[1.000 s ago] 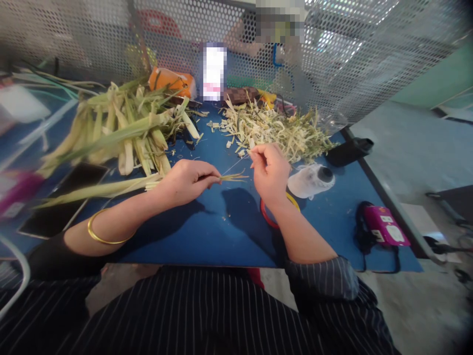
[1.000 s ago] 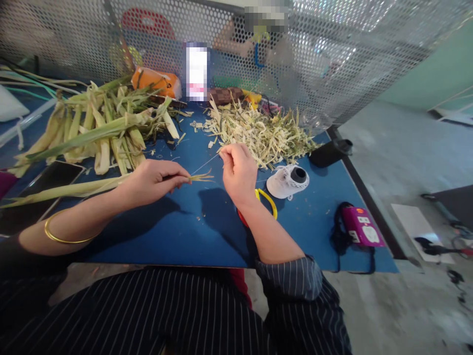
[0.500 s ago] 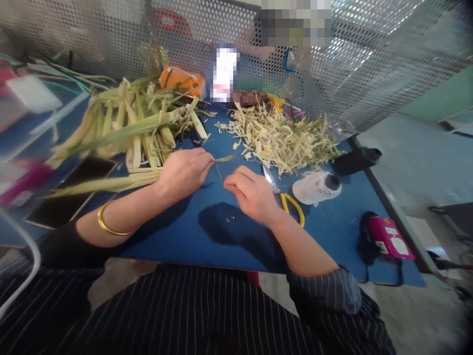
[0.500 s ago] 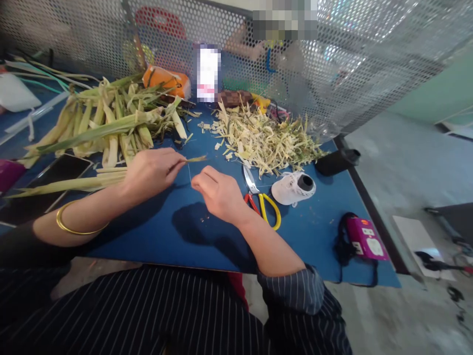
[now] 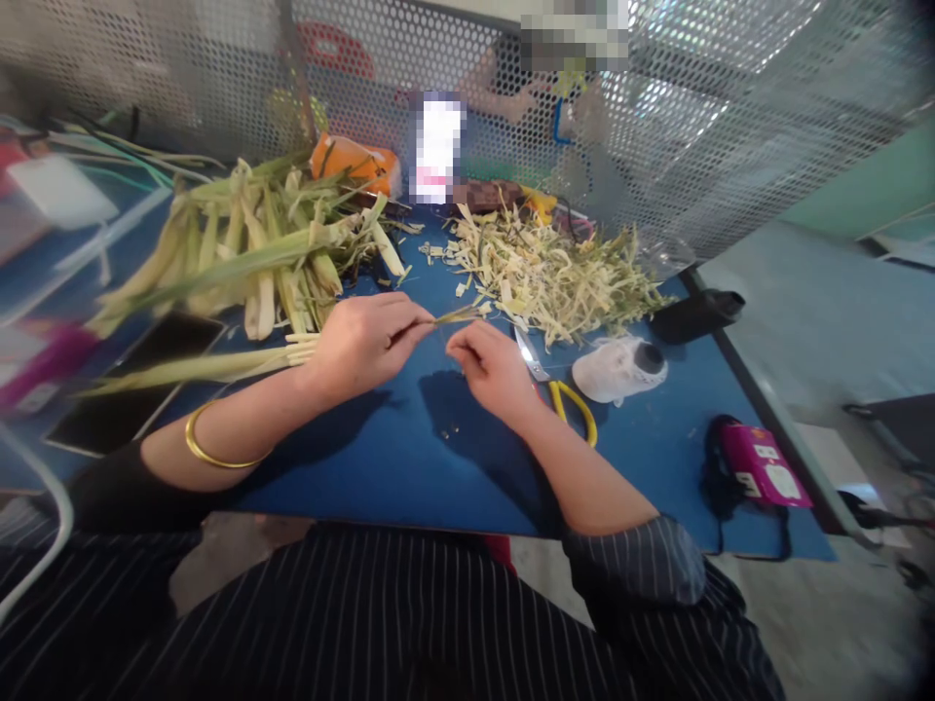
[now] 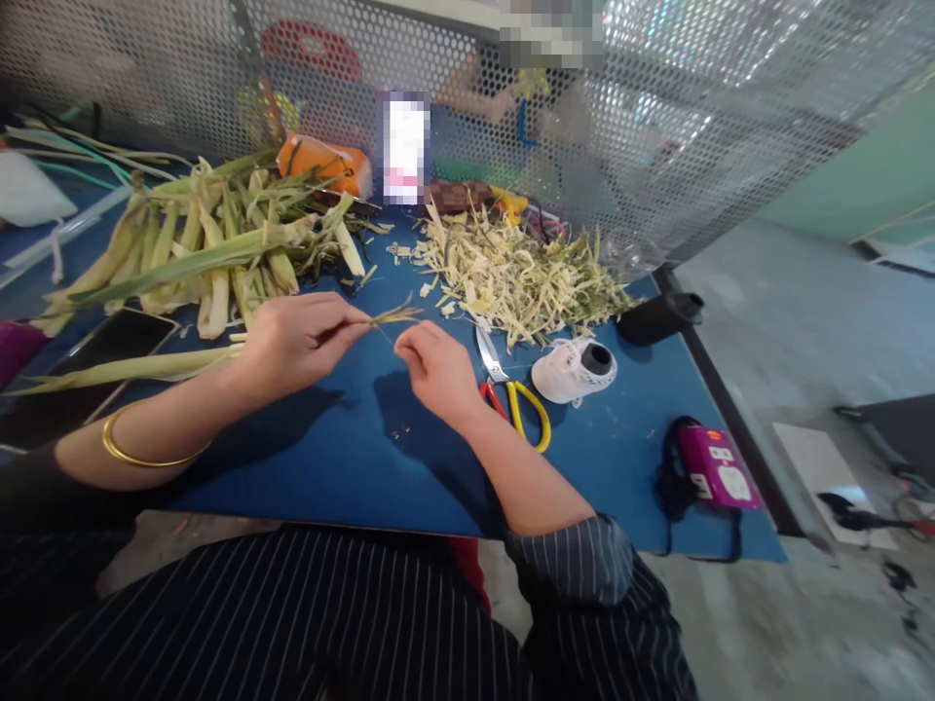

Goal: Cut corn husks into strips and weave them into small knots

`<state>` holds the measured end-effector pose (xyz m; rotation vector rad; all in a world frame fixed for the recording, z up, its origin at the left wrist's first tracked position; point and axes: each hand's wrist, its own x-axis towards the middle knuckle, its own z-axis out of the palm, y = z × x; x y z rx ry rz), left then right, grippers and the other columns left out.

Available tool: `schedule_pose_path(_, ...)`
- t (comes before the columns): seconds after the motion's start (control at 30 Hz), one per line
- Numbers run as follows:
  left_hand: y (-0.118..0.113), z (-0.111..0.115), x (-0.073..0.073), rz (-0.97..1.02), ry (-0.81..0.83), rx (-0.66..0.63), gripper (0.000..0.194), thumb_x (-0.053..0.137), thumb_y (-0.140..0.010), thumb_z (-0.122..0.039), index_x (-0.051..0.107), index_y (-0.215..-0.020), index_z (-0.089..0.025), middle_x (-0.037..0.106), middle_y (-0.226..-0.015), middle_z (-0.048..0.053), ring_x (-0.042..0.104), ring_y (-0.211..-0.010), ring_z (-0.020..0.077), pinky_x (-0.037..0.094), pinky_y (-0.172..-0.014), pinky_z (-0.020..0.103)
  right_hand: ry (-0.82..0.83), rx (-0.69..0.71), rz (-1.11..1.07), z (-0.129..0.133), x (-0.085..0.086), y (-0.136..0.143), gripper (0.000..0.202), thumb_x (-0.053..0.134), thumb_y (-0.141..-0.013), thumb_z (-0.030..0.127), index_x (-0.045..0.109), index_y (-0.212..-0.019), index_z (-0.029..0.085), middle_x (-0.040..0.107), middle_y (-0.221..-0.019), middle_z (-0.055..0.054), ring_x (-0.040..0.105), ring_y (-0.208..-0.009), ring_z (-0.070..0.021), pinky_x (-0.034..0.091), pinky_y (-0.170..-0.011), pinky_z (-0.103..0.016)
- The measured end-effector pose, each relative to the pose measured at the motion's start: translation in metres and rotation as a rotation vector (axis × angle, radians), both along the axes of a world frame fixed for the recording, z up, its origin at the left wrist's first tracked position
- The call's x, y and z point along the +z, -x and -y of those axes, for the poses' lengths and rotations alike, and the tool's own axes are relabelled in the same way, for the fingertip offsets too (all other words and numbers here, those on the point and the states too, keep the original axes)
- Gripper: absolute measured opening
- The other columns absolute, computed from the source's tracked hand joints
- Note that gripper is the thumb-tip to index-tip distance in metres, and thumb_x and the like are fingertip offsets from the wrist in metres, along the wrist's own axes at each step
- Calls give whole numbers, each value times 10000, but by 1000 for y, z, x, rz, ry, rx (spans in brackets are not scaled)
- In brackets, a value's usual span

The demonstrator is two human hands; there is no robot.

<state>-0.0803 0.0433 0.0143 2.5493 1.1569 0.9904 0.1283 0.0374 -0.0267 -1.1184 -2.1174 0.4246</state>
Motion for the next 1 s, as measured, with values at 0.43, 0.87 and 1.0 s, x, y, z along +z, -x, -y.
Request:
schedule_pose_path(0.43, -6, -1, -6, -498, 67, -399, 215, 475, -843, -126, 678, -811, -189, 663, -757, 38, 588, -663, 149, 376, -568, 244, -144, -20, 30, 8, 15, -4, 157, 459, -928, 196, 587, -837, 197, 566, -815, -27, 537, -754, -139, 426, -699, -275)
schedule_pose_path(0.87, -3, -6, 1, 118, 322, 77, 204, 544, -862, -251, 721, -821, -159, 701, -737, 20, 607, -683, 131, 405, -618, 219, 1, 127, -125, 14, 11, 9, 122, 500, -915, 183, 589, -834, 206, 580, -894, -31, 575, -847, -138, 473, -770, -303)
schedule_pose_path(1.0, -6, -4, -5, 92, 402, 47, 217, 522, -856, -220, 723, -792, -166, 690, -703, 2, 579, -638, 118, 383, -593, 221, 21, 235, -287, 20, 15, 15, 110, 493, -926, 166, 573, -865, 212, 637, -1034, -62, 613, -986, -149, 500, -870, -345)
